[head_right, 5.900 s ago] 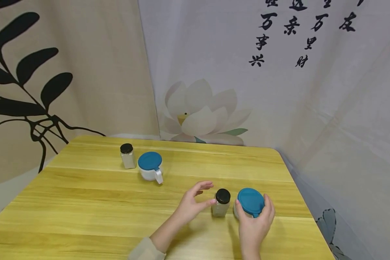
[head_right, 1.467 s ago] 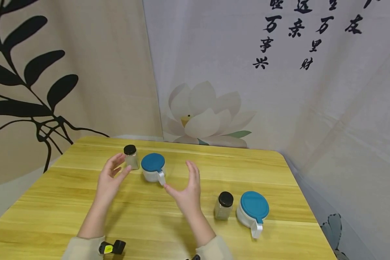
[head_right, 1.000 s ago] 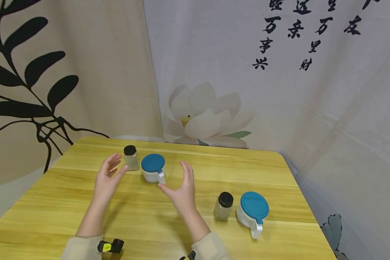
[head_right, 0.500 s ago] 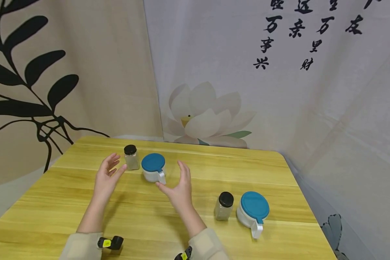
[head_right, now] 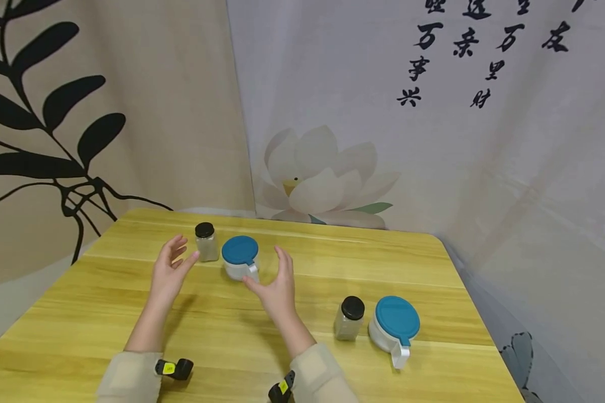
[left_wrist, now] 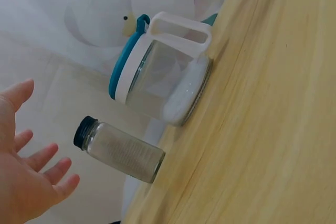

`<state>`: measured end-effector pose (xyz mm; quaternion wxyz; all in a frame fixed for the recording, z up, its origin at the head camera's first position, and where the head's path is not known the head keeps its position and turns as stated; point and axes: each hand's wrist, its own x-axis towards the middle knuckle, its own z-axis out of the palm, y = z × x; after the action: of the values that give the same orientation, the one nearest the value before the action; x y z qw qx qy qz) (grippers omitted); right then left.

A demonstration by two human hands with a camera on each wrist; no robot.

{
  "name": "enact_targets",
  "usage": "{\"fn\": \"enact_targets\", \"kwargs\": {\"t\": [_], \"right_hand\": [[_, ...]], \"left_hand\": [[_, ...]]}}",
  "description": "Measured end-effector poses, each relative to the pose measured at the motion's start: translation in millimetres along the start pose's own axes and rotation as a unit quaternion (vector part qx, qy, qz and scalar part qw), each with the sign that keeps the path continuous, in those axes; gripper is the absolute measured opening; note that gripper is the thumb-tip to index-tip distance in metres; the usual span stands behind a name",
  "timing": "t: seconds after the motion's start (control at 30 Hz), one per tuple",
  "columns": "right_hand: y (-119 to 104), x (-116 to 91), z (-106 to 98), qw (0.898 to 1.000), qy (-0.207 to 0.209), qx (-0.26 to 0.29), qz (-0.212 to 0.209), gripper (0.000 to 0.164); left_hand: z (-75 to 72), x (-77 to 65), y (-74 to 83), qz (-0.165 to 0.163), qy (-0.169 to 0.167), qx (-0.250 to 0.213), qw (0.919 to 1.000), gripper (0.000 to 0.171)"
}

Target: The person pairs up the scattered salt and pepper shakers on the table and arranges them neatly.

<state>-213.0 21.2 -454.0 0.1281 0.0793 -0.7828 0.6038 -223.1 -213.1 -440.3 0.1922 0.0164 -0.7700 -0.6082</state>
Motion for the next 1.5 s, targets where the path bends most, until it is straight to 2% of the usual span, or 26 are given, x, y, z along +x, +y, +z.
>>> {"fn": "enact_targets", "kwargs": {"t": [0.6,0.87,1.23,1.5], "right_hand": [[11.3,16.8,18.8,0.999,-0.007,0.030,0.009,0.085],[13.0,21.2,25.0,0.999,-0.004,0.029,0.023,0.086],[20.5,25.2,30.2,0.998,-0.014,0.047,0.032,0.086],[25.7,29.3,34.4,0.999,-0.019,0.036,0.029,0.089]], "left_hand": [[5.6,5.3,-5.4,0.003,-0.012,0.010,0.9999,0.070],[6.6,7.7,-9.3,-0.011,-0.011,0.021,0.9997,0.072],[12.2,9.1,-18.6,-0.011,-0.007,0.006,0.9999,0.067],[15.6,15.1,-21.5,-0.013,-0.007,0.001,0.9999,0.070]]}}
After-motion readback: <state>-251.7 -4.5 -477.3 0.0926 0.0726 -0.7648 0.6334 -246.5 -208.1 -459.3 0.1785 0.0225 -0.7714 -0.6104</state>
